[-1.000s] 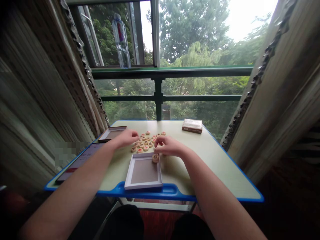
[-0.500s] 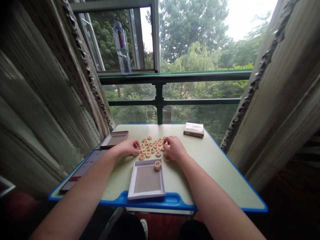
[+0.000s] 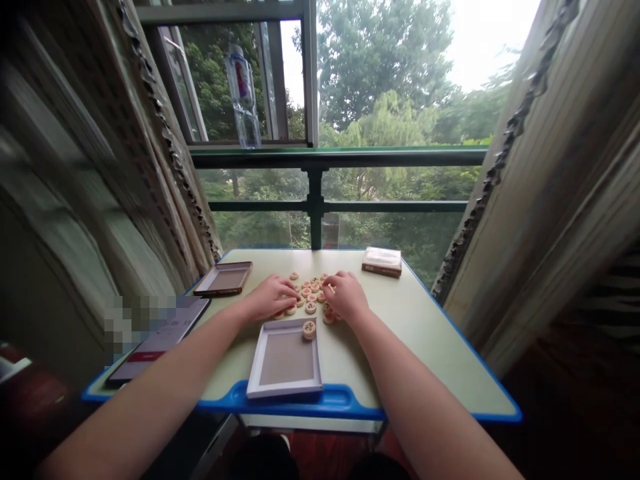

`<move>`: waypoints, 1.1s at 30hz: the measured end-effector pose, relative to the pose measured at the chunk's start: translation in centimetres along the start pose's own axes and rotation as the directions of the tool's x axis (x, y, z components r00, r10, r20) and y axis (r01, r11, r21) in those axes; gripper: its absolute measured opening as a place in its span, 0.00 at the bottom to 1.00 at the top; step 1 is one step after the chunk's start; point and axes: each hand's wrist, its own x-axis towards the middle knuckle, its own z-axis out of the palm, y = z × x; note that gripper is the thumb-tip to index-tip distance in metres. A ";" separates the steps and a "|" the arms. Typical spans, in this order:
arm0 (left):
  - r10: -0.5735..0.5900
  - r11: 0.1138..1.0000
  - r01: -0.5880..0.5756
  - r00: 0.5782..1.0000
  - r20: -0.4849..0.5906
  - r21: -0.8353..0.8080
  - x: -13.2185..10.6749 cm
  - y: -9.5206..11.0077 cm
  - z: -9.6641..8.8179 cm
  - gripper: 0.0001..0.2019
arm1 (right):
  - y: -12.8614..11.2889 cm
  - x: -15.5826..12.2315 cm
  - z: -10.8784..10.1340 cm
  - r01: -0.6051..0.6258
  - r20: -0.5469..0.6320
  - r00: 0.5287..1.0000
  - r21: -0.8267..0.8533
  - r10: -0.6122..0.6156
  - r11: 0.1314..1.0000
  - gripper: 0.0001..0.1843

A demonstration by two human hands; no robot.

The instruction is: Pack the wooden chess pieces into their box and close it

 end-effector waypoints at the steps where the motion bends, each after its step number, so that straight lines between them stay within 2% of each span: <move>1: 0.000 1.000 0.000 1.000 0.004 0.002 -0.1 0.1 0.1 0.13 | 0.0 0.0 0.0 -0.002 0.008 1.000 -0.001 0.002 1.000 0.12; 8: -0.053 0.998 0.055 0.996 -0.065 0.037 0.1 0.8 0.6 0.12 | -0.5 -0.2 -0.2 0.042 0.036 0.998 0.003 -0.042 0.999 0.12; 11: -0.084 0.995 0.088 0.994 -0.075 0.052 0.3 0.7 0.8 0.12 | -0.9 -0.4 -0.6 0.084 0.009 0.996 0.003 -0.084 0.996 0.12; 17: -0.083 0.997 0.083 0.996 -0.022 -0.004 0.7 0.0 0.9 0.16 | -1.0 -0.4 -0.8 0.118 -0.025 0.993 0.007 -0.118 0.993 0.13; 21: -0.086 0.995 0.087 0.996 0.006 -0.047 0.8 -0.1 0.9 0.15 | -1.0 -0.4 -0.8 0.127 -0.019 0.992 0.000 -0.127 0.992 0.12; 26: -0.056 0.994 0.058 0.998 0.019 -0.094 0.7 0.1 1.0 0.14 | -0.9 -0.3 -1.3 0.123 -0.119 0.985 -0.007 -0.123 0.992 0.11; 30: -0.147 0.942 0.136 0.989 -0.014 -0.305 0.5 0.4 1.2 0.13 | -0.9 -0.3 -1.1 0.134 -0.138 0.982 0.046 -0.126 0.990 0.09; 33: -0.167 0.808 0.114 0.985 -0.039 -0.578 0.5 0.7 1.1 0.14 | -1.4 -0.7 -0.7 0.239 -0.116 0.967 0.121 -0.225 0.964 0.07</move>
